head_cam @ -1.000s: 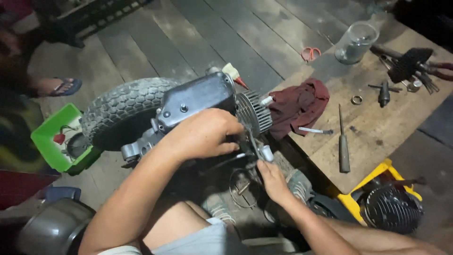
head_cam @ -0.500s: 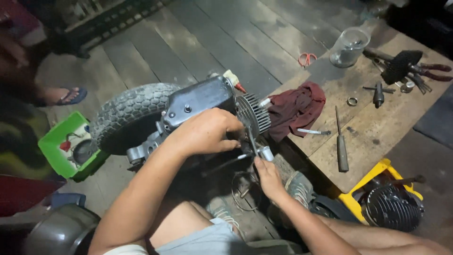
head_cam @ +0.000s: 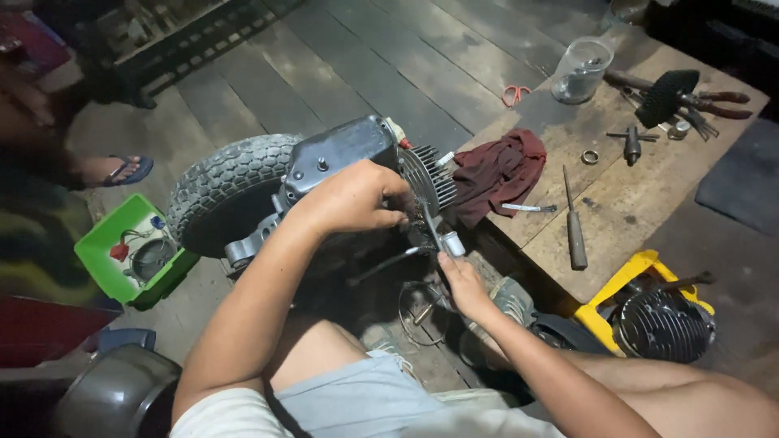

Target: The person uses a hammer and a metal tool to tap and adjust a component on a small engine. They then use a wrench to tighten a bolt on the engine casing.

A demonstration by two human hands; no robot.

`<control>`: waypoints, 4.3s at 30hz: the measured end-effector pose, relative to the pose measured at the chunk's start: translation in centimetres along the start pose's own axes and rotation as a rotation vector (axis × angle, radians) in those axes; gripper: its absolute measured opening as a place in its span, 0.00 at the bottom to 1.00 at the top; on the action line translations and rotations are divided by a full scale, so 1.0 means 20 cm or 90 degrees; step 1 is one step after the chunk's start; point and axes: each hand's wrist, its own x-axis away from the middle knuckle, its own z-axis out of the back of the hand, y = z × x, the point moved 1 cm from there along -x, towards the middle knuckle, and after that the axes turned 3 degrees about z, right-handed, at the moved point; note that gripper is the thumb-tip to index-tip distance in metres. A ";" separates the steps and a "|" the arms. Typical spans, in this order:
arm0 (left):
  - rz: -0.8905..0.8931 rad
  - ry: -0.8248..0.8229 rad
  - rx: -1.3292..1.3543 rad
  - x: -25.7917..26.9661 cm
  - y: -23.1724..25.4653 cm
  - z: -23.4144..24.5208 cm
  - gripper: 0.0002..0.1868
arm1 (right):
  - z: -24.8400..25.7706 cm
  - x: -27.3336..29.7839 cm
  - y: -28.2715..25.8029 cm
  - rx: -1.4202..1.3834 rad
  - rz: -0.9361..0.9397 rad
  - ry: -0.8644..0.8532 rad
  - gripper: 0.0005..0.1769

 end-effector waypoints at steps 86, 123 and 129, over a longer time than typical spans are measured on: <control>-0.011 -0.003 0.011 0.01 -0.02 -0.02 0.07 | 0.08 0.28 -0.58 0.452 0.351 0.154 0.42; -0.006 -0.018 0.007 -0.01 -0.06 -0.05 0.08 | 0.14 0.07 -0.60 0.336 0.401 0.150 0.39; -0.001 -0.015 0.009 0.00 -0.01 -0.02 0.07 | 0.11 0.26 -0.44 0.384 0.370 0.194 0.39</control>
